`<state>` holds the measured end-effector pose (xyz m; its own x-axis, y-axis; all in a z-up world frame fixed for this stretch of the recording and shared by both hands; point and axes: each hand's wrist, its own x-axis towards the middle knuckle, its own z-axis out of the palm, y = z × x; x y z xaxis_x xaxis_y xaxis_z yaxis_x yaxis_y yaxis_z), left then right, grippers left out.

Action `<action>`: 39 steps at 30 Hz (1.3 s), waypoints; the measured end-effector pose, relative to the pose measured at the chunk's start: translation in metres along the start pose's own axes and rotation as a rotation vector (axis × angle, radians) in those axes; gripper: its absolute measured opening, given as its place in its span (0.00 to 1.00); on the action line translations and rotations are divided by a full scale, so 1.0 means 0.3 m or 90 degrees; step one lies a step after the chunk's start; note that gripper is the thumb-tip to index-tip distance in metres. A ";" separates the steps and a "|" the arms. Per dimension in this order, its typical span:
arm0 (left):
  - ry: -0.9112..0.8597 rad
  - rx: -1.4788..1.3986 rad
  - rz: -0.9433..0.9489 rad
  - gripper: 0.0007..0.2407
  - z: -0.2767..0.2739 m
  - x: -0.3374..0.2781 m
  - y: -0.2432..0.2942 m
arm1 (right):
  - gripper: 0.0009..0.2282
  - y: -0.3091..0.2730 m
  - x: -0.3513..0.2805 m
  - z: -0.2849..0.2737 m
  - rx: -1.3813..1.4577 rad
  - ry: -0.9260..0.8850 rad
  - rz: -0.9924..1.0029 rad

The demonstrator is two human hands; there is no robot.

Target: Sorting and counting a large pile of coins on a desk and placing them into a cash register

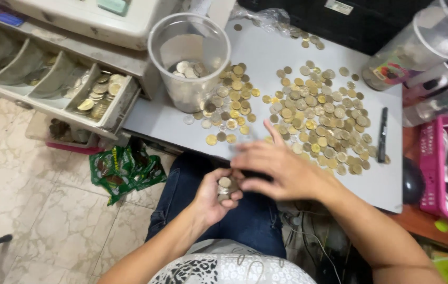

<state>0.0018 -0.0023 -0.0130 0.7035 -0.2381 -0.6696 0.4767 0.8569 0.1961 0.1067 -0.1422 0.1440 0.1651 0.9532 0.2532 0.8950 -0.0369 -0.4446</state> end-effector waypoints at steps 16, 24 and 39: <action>-0.020 -0.022 -0.034 0.09 -0.003 -0.025 0.014 | 0.24 0.695 -0.036 -0.297 -0.127 0.110 0.441; -0.017 -0.047 -0.002 0.09 -0.062 0.007 0.036 | 0.36 0.861 0.206 -0.212 -0.206 0.155 0.459; 0.023 -0.027 -0.027 0.09 0.016 -0.022 0.039 | 0.29 0.639 0.201 -0.176 -0.125 0.098 0.388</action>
<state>0.0052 0.0070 -0.0027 0.6626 -0.2588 -0.7028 0.4823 0.8653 0.1361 0.3100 -0.1077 0.1195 0.7105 0.6912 0.1321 0.6793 -0.6246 -0.3852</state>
